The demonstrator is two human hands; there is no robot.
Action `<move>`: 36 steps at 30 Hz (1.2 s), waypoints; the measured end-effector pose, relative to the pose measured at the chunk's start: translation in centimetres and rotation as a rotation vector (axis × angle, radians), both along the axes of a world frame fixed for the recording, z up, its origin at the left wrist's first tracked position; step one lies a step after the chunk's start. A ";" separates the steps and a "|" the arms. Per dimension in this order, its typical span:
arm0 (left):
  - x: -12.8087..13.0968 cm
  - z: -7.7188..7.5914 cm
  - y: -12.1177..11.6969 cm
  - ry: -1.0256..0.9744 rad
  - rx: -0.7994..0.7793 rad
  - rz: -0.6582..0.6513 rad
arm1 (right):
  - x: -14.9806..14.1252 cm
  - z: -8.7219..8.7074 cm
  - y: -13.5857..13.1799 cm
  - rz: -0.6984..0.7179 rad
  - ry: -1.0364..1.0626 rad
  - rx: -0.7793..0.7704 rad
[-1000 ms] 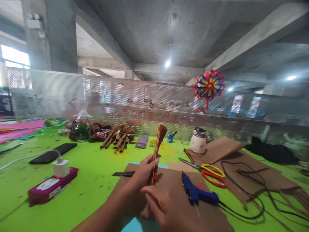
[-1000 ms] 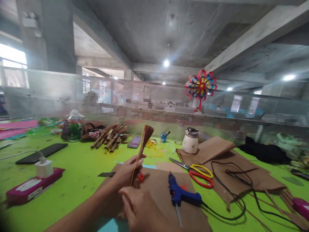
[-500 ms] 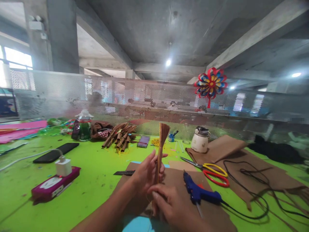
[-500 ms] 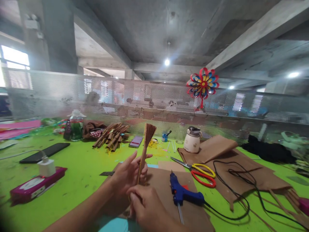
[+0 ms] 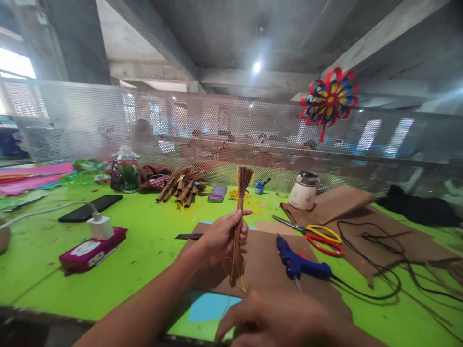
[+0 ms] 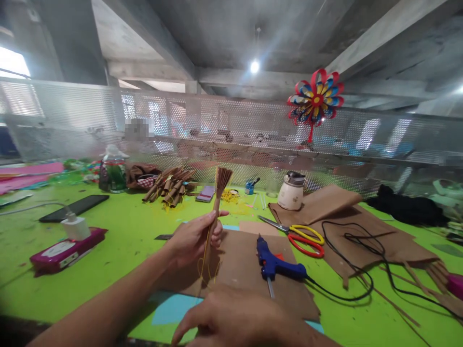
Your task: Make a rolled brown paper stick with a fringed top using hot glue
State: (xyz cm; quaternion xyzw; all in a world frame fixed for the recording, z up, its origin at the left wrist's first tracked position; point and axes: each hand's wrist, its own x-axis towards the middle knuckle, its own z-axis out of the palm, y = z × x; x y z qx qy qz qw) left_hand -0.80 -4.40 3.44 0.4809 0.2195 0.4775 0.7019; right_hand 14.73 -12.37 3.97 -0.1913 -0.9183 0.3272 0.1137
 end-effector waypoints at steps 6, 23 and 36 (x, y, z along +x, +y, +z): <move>0.2 0.5 -0.2 -0.018 -0.006 0.035 | 1.1 2.1 2.1 -0.567 0.536 -0.040; 0.6 1.6 -0.7 0.006 0.071 0.066 | 0.7 -0.2 6.0 -0.789 0.685 0.008; 1.0 0.9 -1.2 0.026 0.065 0.052 | -2.0 -1.7 4.6 -0.621 0.611 -0.211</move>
